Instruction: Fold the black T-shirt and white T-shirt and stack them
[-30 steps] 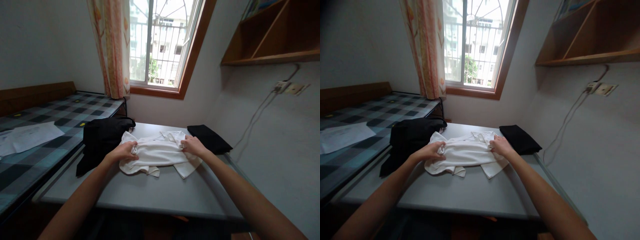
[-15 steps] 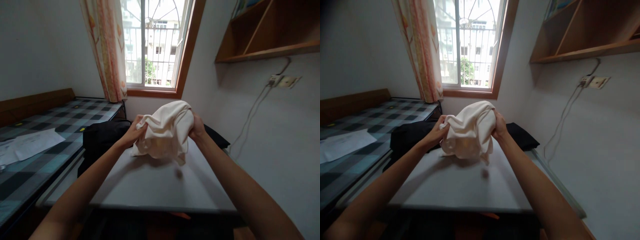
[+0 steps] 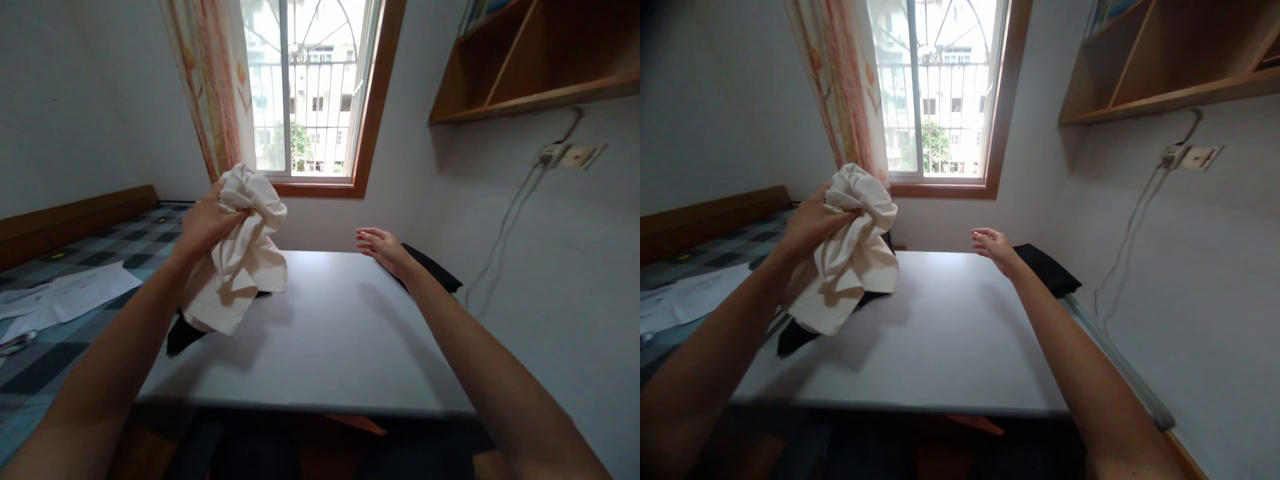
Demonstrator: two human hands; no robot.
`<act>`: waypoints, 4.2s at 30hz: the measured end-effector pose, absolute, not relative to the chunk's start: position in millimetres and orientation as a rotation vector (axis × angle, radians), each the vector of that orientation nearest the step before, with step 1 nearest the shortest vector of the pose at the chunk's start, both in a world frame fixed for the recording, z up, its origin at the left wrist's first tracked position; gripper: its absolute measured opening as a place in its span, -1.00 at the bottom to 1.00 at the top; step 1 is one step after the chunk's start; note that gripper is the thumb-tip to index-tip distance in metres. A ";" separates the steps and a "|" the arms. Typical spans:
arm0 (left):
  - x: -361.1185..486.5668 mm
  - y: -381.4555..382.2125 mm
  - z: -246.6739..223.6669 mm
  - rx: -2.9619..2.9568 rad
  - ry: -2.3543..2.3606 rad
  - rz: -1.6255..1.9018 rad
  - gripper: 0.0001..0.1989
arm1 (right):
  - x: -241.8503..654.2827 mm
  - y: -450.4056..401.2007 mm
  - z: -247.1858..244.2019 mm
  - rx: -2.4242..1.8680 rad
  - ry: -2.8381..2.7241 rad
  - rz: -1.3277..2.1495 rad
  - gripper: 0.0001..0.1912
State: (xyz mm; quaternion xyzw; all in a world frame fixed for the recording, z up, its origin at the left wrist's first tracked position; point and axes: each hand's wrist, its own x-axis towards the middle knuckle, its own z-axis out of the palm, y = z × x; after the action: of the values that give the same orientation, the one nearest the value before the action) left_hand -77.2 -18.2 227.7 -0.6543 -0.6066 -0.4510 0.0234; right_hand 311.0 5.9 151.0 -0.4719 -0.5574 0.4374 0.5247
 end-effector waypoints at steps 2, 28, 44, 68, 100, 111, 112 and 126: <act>-99.2 -7.6 206.9 -1.988 -2.115 -0.915 -0.12 | 338.0 17.0 130.4 -1.349 -1.302 0.894 -0.74; -27.0 -11.4 97.0 -2.551 -1.480 -0.555 -0.53 | 370.0 -0.5 92.5 -1.627 -2.245 0.528 -0.77; 49.2 -38.5 35.0 -2.977 -0.950 -0.328 -0.41 | 382.6 -5.6 77.7 -1.953 -1.492 0.426 -0.66; -87.1 -37.2 105.9 -2.473 -1.885 -0.080 -0.66 | 414.6 -29.0 87.7 -2.347 -1.473 -0.294 -0.41; 34.4 -48.1 68.4 -3.097 -1.562 -0.291 -0.66 | 266.0 2.5 45.4 -1.533 -2.675 -0.200 -0.72; 47.5 -45.8 32.3 -2.682 -1.517 -0.173 -0.56 | 274.1 32.8 101.4 -1.548 -1.646 0.190 -0.74; 50.1 -44.3 31.3 -2.688 -1.531 -0.171 -0.61 | 276.1 34.5 106.0 -1.525 -1.573 0.240 -0.72; 16.0 -50.6 133.0 -3.128 -1.308 -1.468 -0.74 | 380.7 37.8 133.3 -1.785 -1.308 -0.029 -0.73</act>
State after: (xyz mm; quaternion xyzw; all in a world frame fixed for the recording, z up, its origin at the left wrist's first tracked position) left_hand 16.0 -50.6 133.0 -0.8145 -0.3408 -0.3822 -0.2728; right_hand 380.7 37.8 133.3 -0.7212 -0.5286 -0.0119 0.4476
